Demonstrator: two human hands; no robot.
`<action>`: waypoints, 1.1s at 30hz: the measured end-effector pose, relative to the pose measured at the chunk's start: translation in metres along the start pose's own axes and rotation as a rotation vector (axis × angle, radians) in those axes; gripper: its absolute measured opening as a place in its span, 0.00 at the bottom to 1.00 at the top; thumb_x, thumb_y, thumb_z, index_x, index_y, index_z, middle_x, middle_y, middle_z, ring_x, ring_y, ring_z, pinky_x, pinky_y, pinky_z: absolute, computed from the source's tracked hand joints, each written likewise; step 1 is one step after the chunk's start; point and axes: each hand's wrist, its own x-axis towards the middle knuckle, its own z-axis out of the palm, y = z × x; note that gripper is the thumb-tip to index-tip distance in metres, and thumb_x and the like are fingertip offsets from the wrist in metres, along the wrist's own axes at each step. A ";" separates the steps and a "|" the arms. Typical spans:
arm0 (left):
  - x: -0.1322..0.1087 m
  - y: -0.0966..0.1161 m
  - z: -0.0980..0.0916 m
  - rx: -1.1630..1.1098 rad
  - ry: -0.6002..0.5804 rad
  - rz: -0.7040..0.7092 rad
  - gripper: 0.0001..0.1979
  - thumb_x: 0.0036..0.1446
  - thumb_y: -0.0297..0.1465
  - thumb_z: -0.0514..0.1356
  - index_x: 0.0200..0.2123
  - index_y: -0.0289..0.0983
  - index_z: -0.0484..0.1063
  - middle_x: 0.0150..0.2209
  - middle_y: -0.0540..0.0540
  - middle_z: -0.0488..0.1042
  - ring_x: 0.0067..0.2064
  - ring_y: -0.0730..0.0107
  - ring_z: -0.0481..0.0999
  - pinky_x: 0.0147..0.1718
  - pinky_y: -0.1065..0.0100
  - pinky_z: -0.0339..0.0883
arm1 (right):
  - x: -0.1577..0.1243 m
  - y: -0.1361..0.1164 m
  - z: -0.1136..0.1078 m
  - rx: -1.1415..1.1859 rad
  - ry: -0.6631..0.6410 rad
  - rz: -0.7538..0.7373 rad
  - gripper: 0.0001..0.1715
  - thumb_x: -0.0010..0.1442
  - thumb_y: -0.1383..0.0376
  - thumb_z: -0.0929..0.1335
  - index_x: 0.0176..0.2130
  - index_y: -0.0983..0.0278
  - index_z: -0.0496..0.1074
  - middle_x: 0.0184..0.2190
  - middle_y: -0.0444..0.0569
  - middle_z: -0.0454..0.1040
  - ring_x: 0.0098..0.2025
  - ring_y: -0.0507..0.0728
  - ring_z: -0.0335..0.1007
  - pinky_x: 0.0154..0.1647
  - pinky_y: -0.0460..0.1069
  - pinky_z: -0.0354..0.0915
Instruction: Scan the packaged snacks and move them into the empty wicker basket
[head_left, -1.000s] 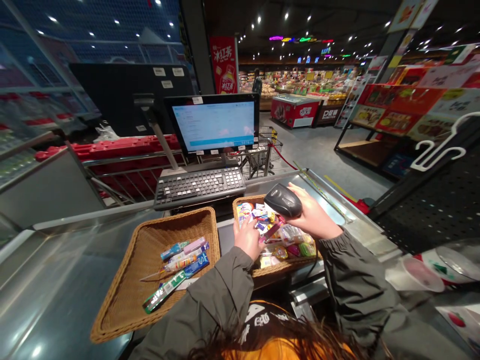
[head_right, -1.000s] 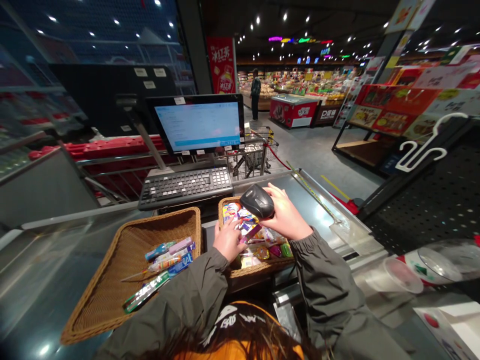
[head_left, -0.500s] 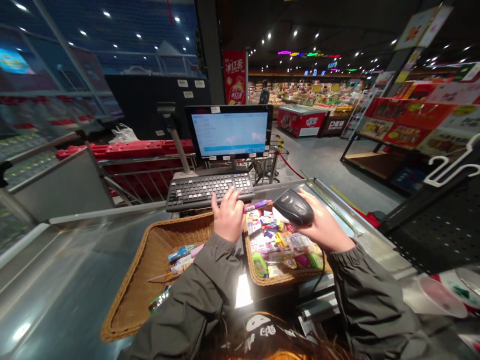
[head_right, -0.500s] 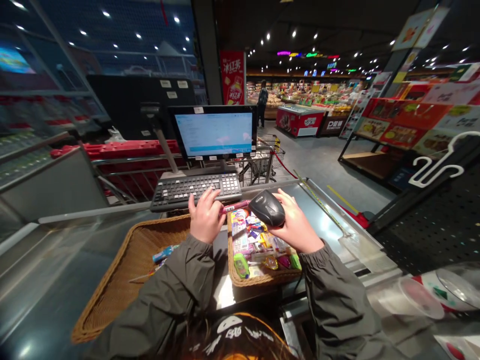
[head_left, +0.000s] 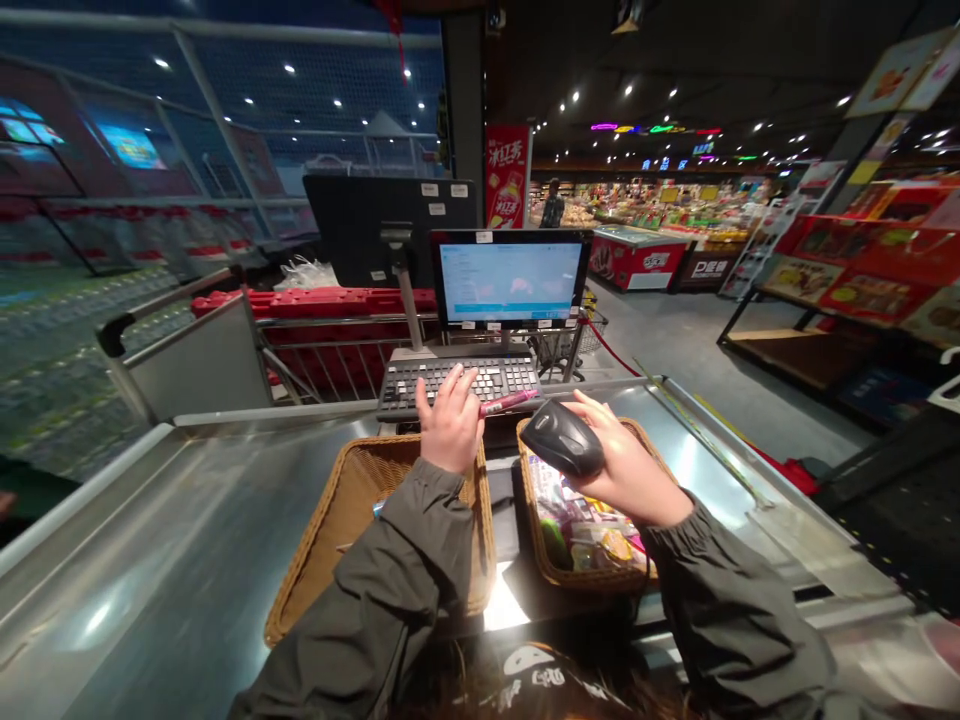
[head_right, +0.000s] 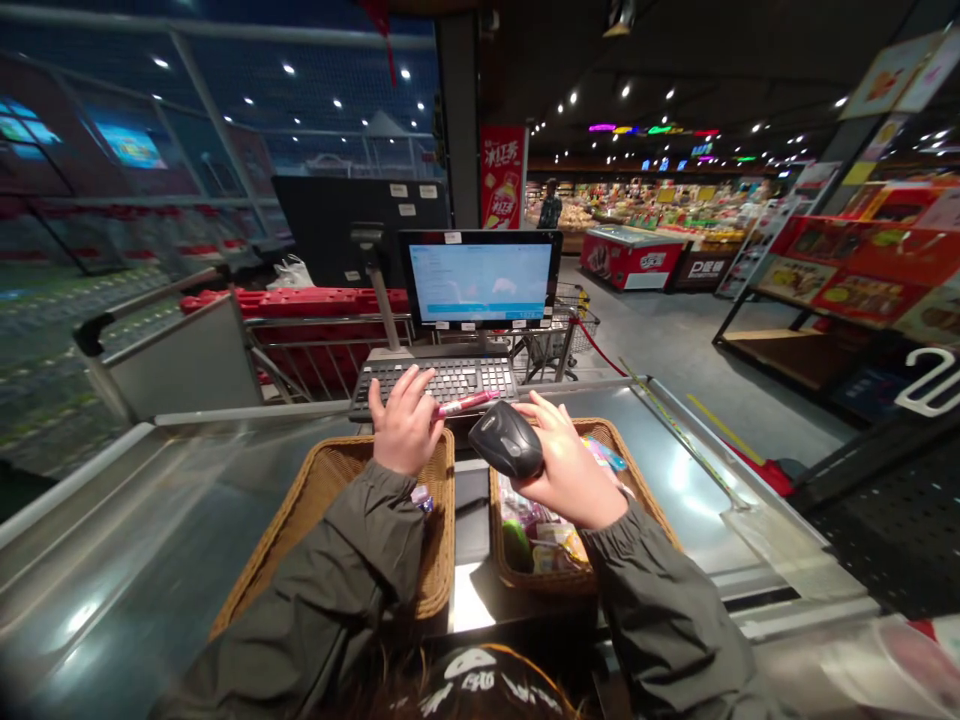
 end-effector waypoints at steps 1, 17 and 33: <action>-0.001 -0.002 -0.001 0.005 0.001 0.005 0.02 0.56 0.27 0.59 0.31 0.39 0.70 0.61 0.41 0.70 0.65 0.51 0.64 0.67 0.39 0.27 | 0.001 -0.004 0.003 0.002 -0.015 0.008 0.29 0.49 0.68 0.68 0.52 0.59 0.71 0.61 0.53 0.65 0.70 0.72 0.47 0.67 0.74 0.45; -0.008 -0.028 -0.010 -0.011 -0.075 -0.036 0.04 0.57 0.26 0.57 0.32 0.39 0.71 0.62 0.41 0.68 0.66 0.51 0.62 0.67 0.37 0.30 | 0.003 -0.032 0.014 0.036 -0.041 0.032 0.36 0.50 0.67 0.69 0.58 0.60 0.67 0.60 0.56 0.66 0.70 0.73 0.46 0.66 0.75 0.45; -0.012 -0.044 -0.022 -0.017 -0.067 -0.062 0.03 0.56 0.26 0.58 0.31 0.39 0.70 0.62 0.40 0.69 0.65 0.50 0.63 0.67 0.37 0.31 | 0.009 -0.051 0.020 0.051 -0.035 0.022 0.40 0.48 0.70 0.69 0.60 0.59 0.65 0.59 0.56 0.68 0.70 0.72 0.48 0.66 0.76 0.47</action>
